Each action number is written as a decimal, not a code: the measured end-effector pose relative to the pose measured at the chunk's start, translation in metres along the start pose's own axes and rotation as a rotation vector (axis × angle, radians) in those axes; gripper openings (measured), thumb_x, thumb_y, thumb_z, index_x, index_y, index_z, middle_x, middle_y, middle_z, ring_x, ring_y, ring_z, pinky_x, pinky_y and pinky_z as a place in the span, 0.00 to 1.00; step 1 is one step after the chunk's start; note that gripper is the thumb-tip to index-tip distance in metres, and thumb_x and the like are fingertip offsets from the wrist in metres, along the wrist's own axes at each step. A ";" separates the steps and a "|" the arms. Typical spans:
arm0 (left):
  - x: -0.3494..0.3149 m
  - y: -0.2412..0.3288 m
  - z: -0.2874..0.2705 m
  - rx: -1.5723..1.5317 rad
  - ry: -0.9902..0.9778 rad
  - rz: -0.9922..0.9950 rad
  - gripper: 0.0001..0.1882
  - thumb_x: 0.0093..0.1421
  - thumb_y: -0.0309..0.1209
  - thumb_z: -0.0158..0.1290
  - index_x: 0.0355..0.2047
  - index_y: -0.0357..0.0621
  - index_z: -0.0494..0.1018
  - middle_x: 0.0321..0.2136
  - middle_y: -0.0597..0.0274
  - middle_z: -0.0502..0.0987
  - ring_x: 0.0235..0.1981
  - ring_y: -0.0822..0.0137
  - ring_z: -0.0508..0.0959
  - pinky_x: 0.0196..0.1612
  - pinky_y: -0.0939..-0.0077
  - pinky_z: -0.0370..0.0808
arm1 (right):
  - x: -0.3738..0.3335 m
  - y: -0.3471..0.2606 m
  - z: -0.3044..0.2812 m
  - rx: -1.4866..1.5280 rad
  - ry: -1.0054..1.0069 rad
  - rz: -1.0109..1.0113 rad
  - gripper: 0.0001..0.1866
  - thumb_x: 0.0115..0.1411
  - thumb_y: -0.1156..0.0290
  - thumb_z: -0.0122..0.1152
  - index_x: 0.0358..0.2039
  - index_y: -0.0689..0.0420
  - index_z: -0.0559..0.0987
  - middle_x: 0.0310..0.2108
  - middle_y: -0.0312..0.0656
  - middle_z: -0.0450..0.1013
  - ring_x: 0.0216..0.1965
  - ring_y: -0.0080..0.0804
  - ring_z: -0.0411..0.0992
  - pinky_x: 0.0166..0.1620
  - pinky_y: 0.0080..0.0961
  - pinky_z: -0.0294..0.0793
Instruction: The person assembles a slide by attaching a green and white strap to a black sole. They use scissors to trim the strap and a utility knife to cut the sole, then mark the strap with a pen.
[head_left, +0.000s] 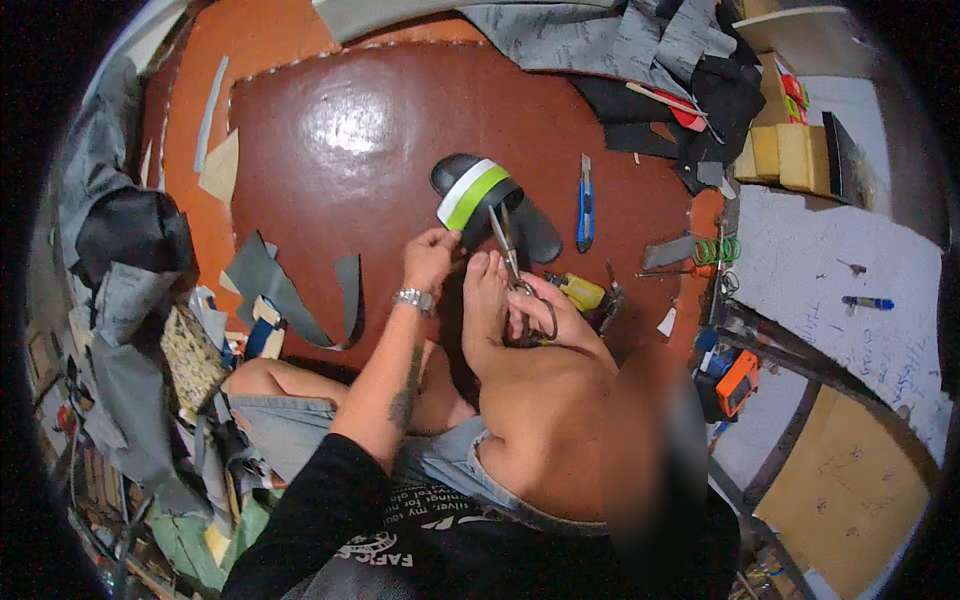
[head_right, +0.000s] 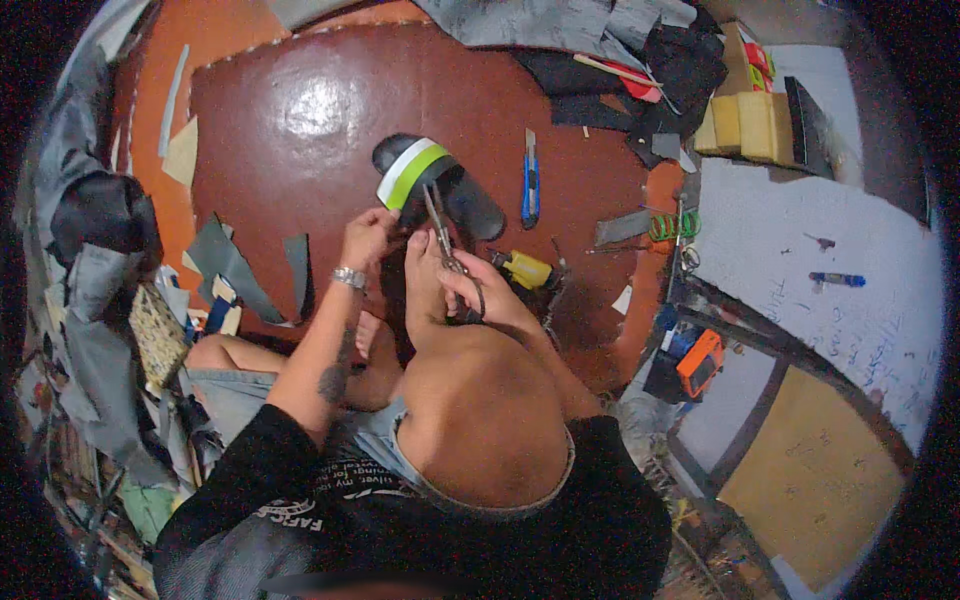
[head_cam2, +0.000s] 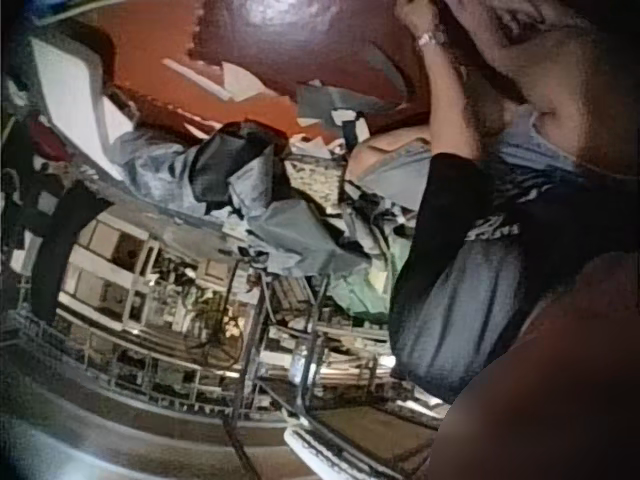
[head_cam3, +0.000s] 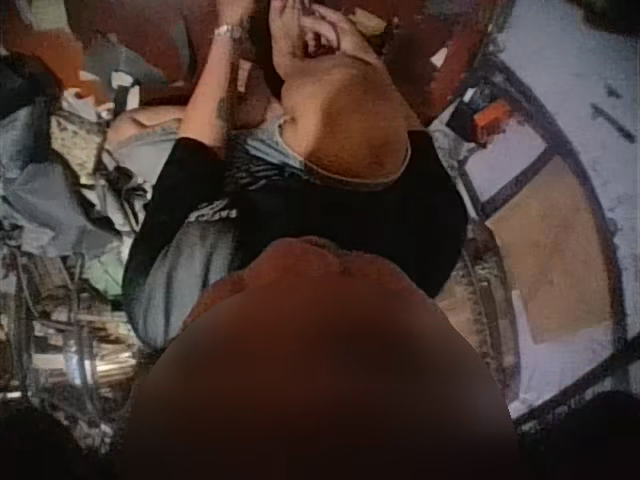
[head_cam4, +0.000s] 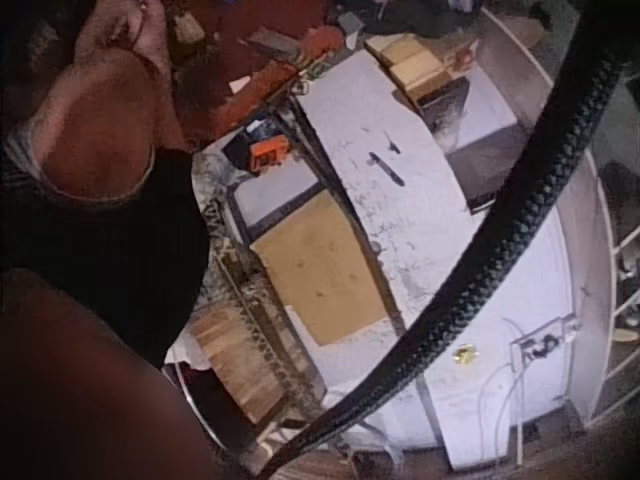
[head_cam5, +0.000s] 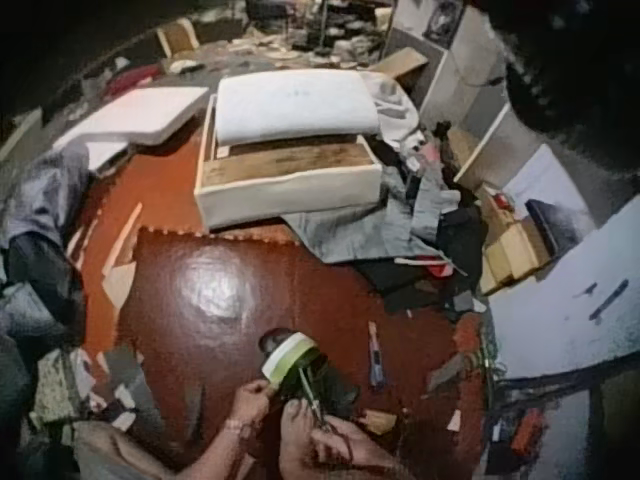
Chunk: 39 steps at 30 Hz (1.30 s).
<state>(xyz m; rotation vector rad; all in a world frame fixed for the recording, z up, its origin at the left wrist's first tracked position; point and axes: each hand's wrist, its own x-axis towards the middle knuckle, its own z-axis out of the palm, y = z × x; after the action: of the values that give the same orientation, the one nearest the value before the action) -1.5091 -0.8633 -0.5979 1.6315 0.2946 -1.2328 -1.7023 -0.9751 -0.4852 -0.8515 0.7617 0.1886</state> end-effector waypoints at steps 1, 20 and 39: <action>0.000 0.002 -0.006 -0.088 -0.011 0.022 0.09 0.69 0.33 0.61 0.40 0.39 0.80 0.34 0.64 0.82 0.32 0.70 0.82 0.39 0.71 0.86 | -0.001 -0.001 0.000 -0.080 0.018 0.048 0.15 0.72 0.62 0.58 0.53 0.56 0.75 0.29 0.29 0.69 0.28 0.18 0.68 0.32 0.19 0.69; -0.021 0.001 -0.022 -0.253 -0.169 -0.118 0.11 0.65 0.20 0.60 0.47 0.31 0.78 0.39 0.55 0.84 0.36 0.68 0.85 0.40 0.76 0.84 | 0.035 0.018 -0.007 -0.588 -0.056 0.216 0.29 0.69 0.54 0.61 0.60 0.66 0.74 0.41 0.41 0.78 0.41 0.26 0.72 0.45 0.28 0.73; -0.019 -0.003 -0.026 -0.237 -0.179 -0.140 0.13 0.64 0.21 0.61 0.49 0.33 0.78 0.42 0.58 0.83 0.40 0.68 0.84 0.43 0.75 0.84 | 0.047 0.022 0.000 -0.714 -0.005 0.238 0.29 0.68 0.51 0.63 0.52 0.67 0.77 0.42 0.51 0.80 0.45 0.35 0.76 0.51 0.36 0.75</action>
<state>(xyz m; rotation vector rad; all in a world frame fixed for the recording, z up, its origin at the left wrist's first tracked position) -1.5042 -0.8339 -0.5855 1.3065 0.4309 -1.3843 -1.6784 -0.9670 -0.5303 -1.4294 0.7980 0.7029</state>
